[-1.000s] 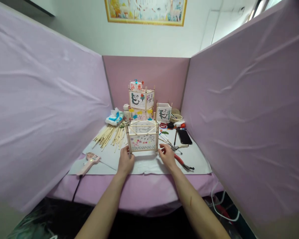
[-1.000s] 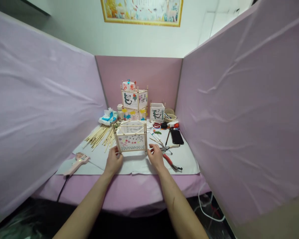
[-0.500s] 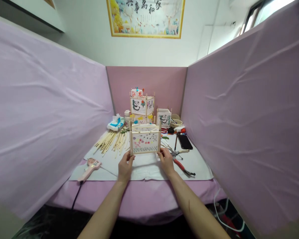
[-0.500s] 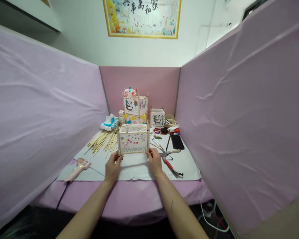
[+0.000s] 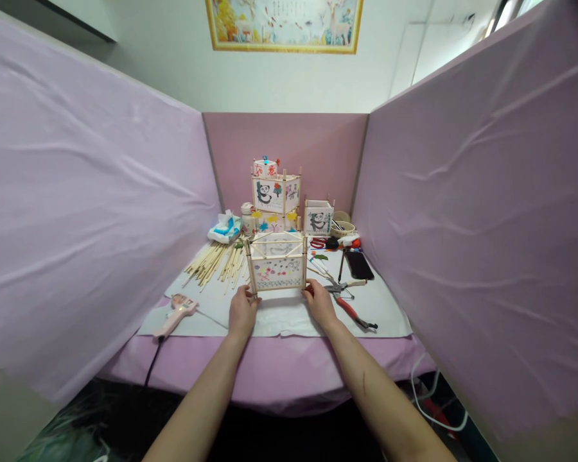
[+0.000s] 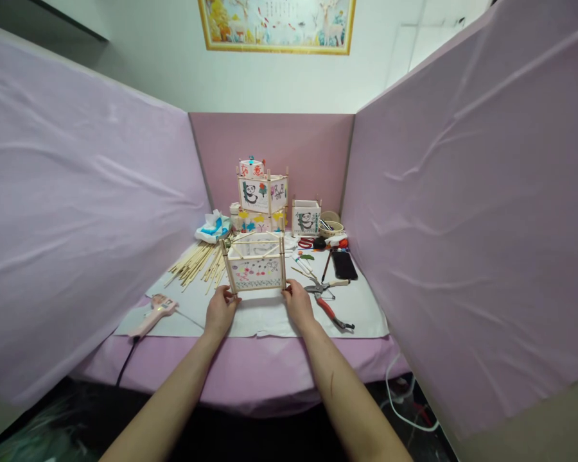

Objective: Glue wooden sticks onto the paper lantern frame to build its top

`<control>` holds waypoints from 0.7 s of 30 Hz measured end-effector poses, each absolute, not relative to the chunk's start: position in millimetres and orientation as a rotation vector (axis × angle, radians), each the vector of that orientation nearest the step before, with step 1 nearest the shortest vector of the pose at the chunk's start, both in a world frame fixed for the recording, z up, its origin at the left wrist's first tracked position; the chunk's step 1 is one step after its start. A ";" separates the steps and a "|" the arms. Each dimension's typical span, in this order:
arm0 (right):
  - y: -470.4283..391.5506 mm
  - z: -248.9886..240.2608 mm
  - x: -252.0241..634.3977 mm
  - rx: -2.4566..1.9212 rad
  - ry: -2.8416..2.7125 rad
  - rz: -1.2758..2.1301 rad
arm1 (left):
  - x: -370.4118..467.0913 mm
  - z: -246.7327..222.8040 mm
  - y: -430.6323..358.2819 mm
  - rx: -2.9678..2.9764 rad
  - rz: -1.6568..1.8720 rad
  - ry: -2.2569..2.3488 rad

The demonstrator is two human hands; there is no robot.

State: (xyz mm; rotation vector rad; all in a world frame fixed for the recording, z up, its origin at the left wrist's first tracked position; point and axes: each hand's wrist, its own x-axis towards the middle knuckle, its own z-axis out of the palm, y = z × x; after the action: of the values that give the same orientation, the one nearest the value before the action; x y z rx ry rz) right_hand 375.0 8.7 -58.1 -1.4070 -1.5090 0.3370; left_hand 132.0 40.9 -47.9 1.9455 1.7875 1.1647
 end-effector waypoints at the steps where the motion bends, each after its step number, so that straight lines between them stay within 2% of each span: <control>1: 8.7 -59.0 375.4 -1.422 -1.506 0.344 | 131.6 -47.9 41.1 1.955 1.146 1.818; 12: 10.6 -62.1 376.4 -1.513 -1.542 0.315 | 136.0 -45.3 41.0 2.116 0.938 1.937; 21: 8.2 -58.8 376.3 -1.534 -1.561 0.303 | 136.2 -46.5 42.3 2.144 0.900 1.957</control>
State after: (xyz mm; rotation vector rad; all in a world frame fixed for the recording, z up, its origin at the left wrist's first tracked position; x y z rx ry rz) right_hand 376.3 8.2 -58.8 -1.5340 -1.5611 0.3032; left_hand 136.2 42.3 -46.5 2.1443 1.9569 0.9000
